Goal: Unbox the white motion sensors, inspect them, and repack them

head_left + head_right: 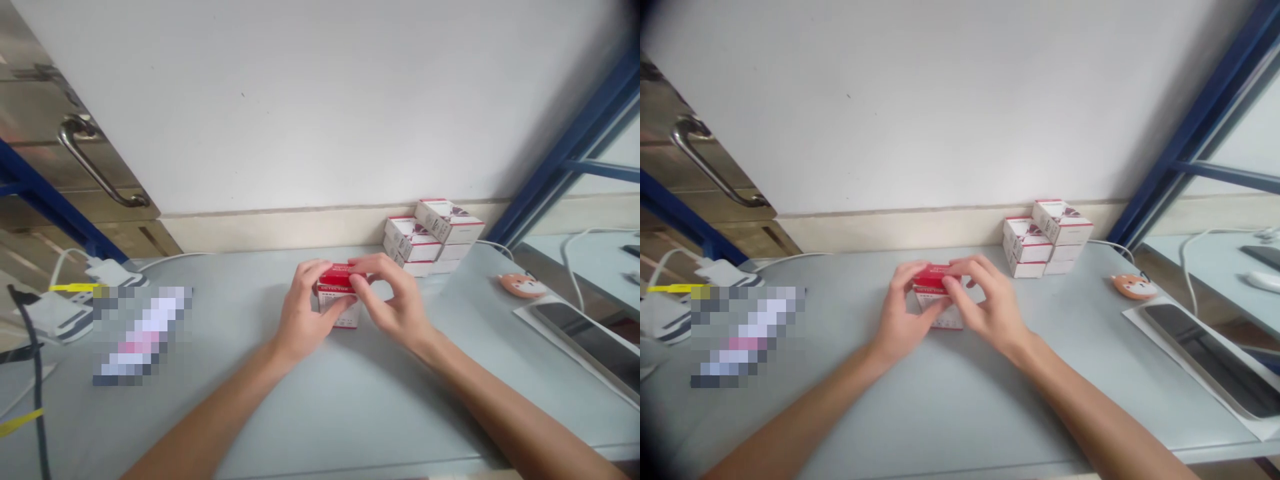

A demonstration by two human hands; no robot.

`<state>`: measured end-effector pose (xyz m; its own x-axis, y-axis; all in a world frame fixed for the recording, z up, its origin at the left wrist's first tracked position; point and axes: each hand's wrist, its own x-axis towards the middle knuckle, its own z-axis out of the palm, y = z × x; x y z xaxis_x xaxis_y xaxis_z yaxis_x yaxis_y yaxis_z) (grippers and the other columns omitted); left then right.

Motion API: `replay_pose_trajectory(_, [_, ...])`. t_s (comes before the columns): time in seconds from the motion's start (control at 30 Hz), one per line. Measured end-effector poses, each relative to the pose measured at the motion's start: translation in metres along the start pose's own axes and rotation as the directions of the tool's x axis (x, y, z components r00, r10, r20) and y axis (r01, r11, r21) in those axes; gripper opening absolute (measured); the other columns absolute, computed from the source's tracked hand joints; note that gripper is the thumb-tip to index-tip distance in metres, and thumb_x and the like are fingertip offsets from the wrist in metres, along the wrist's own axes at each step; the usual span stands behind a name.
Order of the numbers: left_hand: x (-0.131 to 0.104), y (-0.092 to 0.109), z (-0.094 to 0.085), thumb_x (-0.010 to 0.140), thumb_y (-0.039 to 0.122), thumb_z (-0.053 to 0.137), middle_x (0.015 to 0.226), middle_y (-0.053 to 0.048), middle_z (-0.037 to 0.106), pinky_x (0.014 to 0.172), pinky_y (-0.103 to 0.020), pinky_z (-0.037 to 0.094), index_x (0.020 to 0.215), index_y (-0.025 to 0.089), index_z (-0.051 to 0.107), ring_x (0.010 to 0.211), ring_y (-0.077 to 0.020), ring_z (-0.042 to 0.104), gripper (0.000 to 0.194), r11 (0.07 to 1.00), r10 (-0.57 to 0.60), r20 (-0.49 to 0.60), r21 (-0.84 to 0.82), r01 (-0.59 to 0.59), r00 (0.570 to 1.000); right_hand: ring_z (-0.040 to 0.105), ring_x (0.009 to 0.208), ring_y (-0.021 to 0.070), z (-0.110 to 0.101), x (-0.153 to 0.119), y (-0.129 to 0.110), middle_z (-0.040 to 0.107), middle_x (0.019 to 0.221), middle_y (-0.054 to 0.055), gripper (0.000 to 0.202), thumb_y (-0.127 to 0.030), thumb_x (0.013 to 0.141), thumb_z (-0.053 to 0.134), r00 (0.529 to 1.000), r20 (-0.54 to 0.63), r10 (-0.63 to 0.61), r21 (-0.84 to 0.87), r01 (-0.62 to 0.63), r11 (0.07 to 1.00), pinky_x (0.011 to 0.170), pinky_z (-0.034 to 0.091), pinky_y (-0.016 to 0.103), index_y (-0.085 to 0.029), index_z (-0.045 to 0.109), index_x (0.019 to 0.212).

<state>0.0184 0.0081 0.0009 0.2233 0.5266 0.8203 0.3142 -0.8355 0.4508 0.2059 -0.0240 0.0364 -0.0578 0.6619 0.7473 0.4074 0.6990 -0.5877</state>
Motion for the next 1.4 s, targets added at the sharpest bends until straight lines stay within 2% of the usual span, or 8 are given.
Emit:
replay_pose_trajectory(0.27, [-0.001,-0.009,0.001,0.098,0.027,0.071,0.136,-0.009,0.058,0.099,-0.042,0.058,0.13,0.031,0.053,0.125,-0.022,0.065,0.036,0.996,0.077,0.008,0.035,-0.077,0.997,0.07,0.113,0.0249,-0.006,-0.004,0.007,0.065,0.132,0.012,0.019,-0.031,0.099,0.069,0.979,0.163,-0.122,-0.11,0.141,0.984,0.093,0.061,0.042,-0.026,0.067,0.117])
replay_pose_trajectory(0.37, [0.001,-0.023,0.002,0.096,0.043,0.073,0.132,-0.01,0.063,0.102,-0.041,0.055,0.121,0.027,0.055,0.124,-0.0228,0.065,0.035,0.981,-0.184,-0.094,-0.07,0.178,0.978,0.066,0.126,0.0284,-0.006,-0.005,0.019,0.055,0.151,0.015,0.046,-0.038,0.098,0.069,0.968,0.247,-0.048,-0.124,0.081,0.989,0.101,0.059,0.047,-0.029,0.058,0.142])
replay_pose_trajectory(0.47, [0.005,-0.045,-0.003,0.098,0.058,0.062,0.108,-0.007,0.071,0.086,-0.034,0.059,0.111,0.023,0.052,0.099,-0.0198,0.072,0.039,0.837,-0.535,-0.089,-0.189,0.513,0.84,0.064,0.131,0.0323,-0.004,-0.008,0.036,0.051,0.158,0.018,0.087,-0.047,0.093,0.074,0.915,0.402,0.034,-0.16,0.034,0.987,0.103,0.058,0.049,-0.028,0.03,0.165])
replay_pose_trajectory(0.7, [0.01,-0.08,-0.02,0.083,0.02,0.073,0.117,-0.01,0.072,0.103,-0.043,0.053,0.104,0.021,0.065,0.114,-0.0263,0.067,0.023,0.786,-0.618,-0.06,-0.036,0.617,0.784,0.068,0.119,0.0313,0.007,-0.015,0.043,0.069,0.139,0.015,0.051,-0.038,0.1,0.067,0.934,0.356,0.014,-0.511,0.182,0.84,0.1,0.053,0.047,-0.024,0.056,0.148])
replay_pose_trajectory(0.87, [0.008,-0.087,-0.019,0.087,0.012,0.058,0.118,-0.012,0.069,0.107,-0.043,0.05,0.108,0.018,0.062,0.115,-0.0249,0.066,0.022,0.74,-0.654,-0.182,0.046,0.671,0.734,0.057,0.133,0.0324,0.042,-0.005,0.037,0.065,0.145,0.01,0.043,-0.038,0.095,0.075,0.825,0.564,-0.038,-0.479,0.364,0.799,0.107,0.046,0.046,-0.028,0.068,0.136])
replay_pose_trajectory(0.93, [0.008,-0.09,-0.02,0.09,0.012,0.054,0.118,-0.013,0.069,0.108,-0.042,0.049,0.109,0.018,0.061,0.114,-0.0241,0.066,0.021,0.731,-0.653,-0.215,0.071,0.678,0.726,0.051,0.138,0.0338,0.065,0.006,0.04,0.063,0.148,0.009,0.041,-0.036,0.096,0.074,0.837,0.548,0.006,-0.477,0.306,0.824,0.11,0.044,0.047,-0.03,0.069,0.136])
replay_pose_trajectory(1.2, [0.012,-0.1,-0.032,0.092,0.014,0.047,0.116,-0.011,0.071,0.109,-0.043,0.051,0.11,0.02,0.064,0.115,-0.0249,0.067,0.025,0.767,-0.573,-0.24,0.179,0.616,0.783,0.053,0.131,0.0304,0.151,0.045,0.051,0.07,0.137,0.012,0.033,-0.019,0.103,0.053,0.907,0.415,0.07,-0.437,0.131,0.89,0.109,0.047,0.044,-0.019,0.069,0.132])
replay_pose_trajectory(1.4, [0.009,-0.094,-0.039,0.085,0.012,0.058,0.132,-0.008,0.069,0.115,-0.042,0.049,0.124,0.022,0.064,0.127,-0.0244,0.065,0.041,0.852,-0.471,0.003,0.26,0.455,0.882,0.062,0.126,0.0224,0.127,0.046,0.059,0.074,0.133,0.006,0.043,-0.008,0.093,0.06,0.902,0.433,0.008,-0.353,0.161,0.922,0.105,0.051,0.034,-0.025,0.073,0.13])
